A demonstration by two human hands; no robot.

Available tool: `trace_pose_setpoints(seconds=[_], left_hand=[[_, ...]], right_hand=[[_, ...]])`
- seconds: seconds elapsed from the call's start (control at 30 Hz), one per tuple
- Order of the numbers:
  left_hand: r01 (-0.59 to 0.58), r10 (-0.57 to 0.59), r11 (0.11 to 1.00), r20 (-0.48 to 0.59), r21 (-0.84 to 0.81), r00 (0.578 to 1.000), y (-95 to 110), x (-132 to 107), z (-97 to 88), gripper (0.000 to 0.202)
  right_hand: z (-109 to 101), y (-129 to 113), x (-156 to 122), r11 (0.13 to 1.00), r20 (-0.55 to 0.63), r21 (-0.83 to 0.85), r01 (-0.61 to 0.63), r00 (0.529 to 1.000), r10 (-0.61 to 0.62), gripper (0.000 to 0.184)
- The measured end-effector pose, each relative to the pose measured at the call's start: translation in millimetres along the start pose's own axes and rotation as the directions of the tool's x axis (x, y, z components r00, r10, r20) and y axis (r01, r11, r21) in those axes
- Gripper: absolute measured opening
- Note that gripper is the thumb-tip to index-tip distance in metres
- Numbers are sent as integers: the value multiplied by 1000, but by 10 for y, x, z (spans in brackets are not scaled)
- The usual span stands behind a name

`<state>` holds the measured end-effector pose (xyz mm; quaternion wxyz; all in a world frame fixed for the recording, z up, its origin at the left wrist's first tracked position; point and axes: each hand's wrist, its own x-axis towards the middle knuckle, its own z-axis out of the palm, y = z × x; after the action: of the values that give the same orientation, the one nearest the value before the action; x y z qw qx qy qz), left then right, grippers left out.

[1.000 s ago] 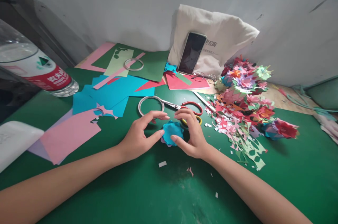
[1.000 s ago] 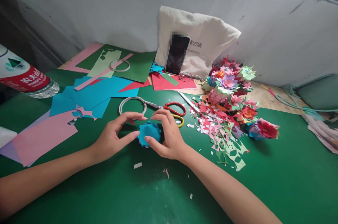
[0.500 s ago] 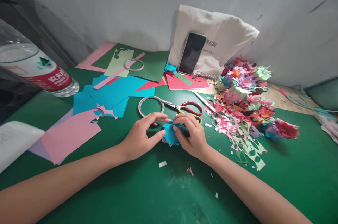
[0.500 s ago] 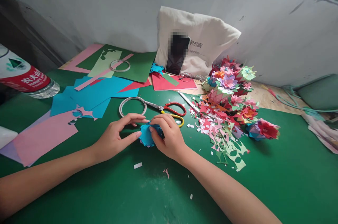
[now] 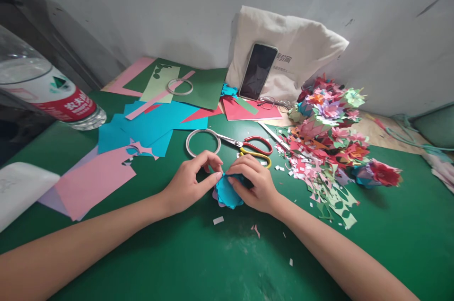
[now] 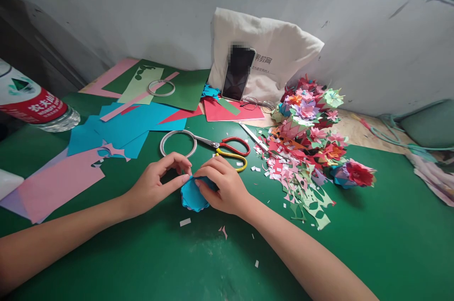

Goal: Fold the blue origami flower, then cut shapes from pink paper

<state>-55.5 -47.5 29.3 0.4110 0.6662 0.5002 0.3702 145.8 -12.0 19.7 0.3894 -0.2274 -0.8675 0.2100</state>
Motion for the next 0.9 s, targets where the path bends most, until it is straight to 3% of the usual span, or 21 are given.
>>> trace_pose_setpoints(seconds=[0.27, 0.9], left_hand=[[-65, 64, 997, 31, 42, 997, 7, 6, -16, 10], [-48, 47, 998, 31, 37, 998, 2, -4, 0, 8]], right_hand=[[7, -2, -8, 1000, 25, 10, 22, 999, -23, 11], [-8, 9, -20, 998, 114, 53, -30, 993, 24, 9]])
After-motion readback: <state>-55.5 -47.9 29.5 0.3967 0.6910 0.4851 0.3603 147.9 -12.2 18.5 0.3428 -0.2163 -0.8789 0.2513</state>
